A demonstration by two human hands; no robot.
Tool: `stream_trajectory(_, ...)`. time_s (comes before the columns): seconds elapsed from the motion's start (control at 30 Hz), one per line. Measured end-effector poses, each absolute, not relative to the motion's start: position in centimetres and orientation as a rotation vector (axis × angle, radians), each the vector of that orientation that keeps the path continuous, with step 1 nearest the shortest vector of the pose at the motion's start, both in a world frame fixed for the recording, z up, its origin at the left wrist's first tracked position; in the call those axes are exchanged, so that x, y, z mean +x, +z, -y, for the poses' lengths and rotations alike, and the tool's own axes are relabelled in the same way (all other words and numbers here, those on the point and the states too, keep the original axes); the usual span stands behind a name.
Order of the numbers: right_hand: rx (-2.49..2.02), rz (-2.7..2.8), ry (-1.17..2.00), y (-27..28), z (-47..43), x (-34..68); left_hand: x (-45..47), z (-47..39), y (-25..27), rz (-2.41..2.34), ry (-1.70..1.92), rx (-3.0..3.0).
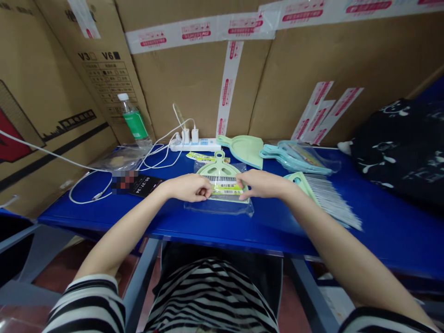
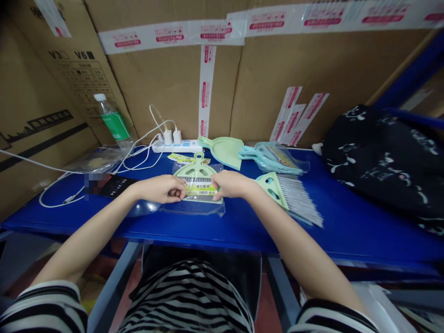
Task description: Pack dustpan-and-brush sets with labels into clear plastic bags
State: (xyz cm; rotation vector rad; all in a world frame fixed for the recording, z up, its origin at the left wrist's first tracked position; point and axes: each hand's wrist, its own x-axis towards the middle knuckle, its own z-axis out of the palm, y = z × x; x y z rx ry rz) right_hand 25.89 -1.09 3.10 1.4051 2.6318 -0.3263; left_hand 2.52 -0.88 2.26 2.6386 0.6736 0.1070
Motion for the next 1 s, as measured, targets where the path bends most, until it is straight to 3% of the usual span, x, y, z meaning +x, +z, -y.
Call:
stream_trajectory(0.77, 1.059, -2.966, -0.703, 2.3, 3.2, 27.2, -0.7, 3.4, 2.0, -0.681, 0.166, 2.708)
stream_trajectory(1.0, 1.096, -2.932, -0.466, 2.3, 4.2, 26.1, -0.6, 3.4, 1.9, -0.663, 0.182, 2.744)
